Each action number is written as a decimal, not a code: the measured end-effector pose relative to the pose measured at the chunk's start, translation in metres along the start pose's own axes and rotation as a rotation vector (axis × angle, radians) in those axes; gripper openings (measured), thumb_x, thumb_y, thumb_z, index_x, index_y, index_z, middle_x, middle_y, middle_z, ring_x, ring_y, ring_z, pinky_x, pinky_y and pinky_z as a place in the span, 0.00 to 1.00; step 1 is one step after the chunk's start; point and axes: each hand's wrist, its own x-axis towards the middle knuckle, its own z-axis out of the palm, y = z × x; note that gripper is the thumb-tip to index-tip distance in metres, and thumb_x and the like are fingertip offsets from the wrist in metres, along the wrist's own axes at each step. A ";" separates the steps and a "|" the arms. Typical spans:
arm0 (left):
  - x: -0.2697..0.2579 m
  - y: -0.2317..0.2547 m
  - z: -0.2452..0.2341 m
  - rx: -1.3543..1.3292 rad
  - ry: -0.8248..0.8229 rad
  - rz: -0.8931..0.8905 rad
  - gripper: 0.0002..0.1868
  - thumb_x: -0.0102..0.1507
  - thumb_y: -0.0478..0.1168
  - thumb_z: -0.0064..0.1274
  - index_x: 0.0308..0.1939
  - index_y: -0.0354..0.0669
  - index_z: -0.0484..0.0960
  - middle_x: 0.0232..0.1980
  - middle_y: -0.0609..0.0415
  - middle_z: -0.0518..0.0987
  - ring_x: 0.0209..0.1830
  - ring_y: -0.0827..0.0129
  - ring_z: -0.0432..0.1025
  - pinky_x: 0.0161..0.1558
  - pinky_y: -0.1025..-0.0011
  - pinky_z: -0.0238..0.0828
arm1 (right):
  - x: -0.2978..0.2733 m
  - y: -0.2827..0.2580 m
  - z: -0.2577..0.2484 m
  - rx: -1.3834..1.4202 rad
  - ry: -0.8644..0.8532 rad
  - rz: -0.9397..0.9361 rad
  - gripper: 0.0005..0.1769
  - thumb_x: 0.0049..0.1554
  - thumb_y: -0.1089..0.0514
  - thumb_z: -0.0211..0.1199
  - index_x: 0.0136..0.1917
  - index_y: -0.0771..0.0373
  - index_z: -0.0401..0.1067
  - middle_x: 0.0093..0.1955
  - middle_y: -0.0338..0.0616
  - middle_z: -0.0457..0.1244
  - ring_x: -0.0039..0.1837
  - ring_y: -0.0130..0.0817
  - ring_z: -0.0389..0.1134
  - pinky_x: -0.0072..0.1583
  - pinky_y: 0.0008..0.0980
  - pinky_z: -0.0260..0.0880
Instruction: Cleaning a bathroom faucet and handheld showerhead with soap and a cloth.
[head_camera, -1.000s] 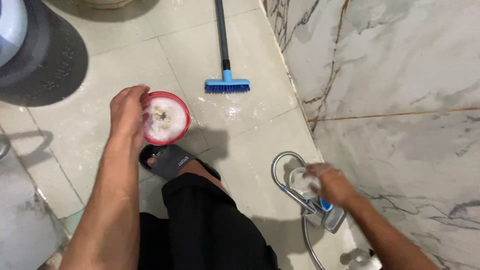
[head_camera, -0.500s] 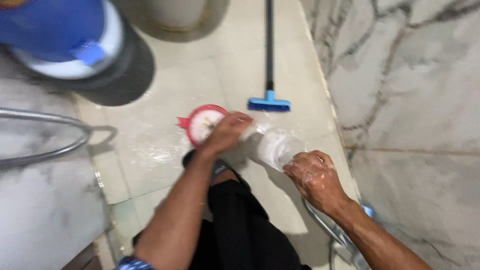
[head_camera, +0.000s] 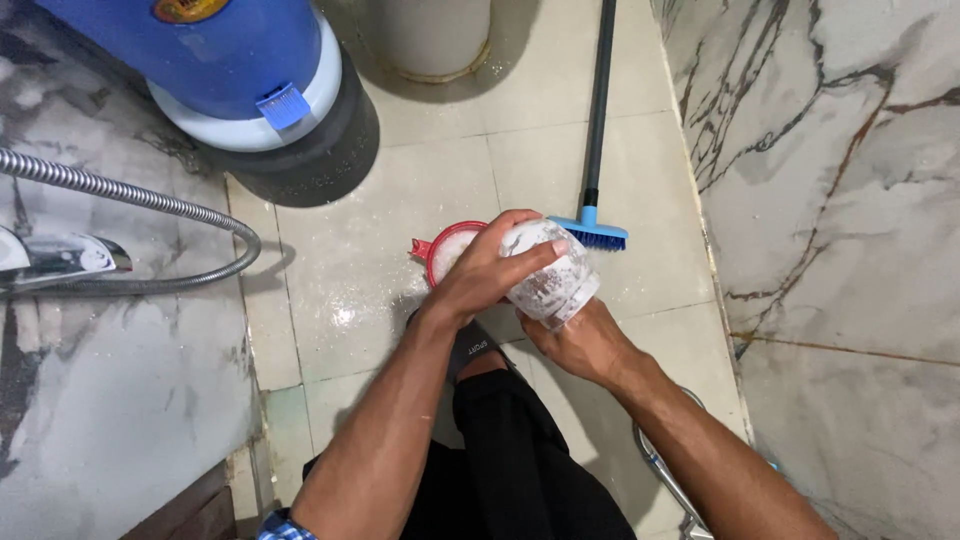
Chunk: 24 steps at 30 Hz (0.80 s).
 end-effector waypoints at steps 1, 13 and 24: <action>0.000 -0.001 -0.001 -0.002 0.000 0.000 0.37 0.61 0.54 0.59 0.66 0.35 0.69 0.55 0.41 0.82 0.52 0.63 0.80 0.50 0.67 0.80 | 0.001 -0.005 -0.003 -0.001 -0.001 0.001 0.20 0.56 0.61 0.63 0.63 0.61 0.71 0.58 0.53 0.68 0.59 0.51 0.71 0.58 0.47 0.73; 0.017 -0.036 -0.057 -0.284 0.086 -0.430 0.42 0.58 0.68 0.49 0.68 0.48 0.72 0.58 0.46 0.82 0.50 0.63 0.80 0.42 0.63 0.83 | 0.053 -0.019 -0.034 1.036 -0.250 0.661 0.20 0.53 0.64 0.62 0.60 0.65 0.72 0.57 0.51 0.68 0.58 0.37 0.69 0.60 0.39 0.74; -0.003 -0.041 -0.112 -0.668 0.184 -0.221 0.43 0.58 0.71 0.43 0.69 0.50 0.68 0.67 0.43 0.75 0.63 0.45 0.73 0.52 0.36 0.76 | 0.068 -0.027 -0.032 1.380 0.102 0.584 0.21 0.59 0.59 0.60 0.62 0.74 0.71 0.56 0.53 0.69 0.53 0.37 0.74 0.58 0.31 0.78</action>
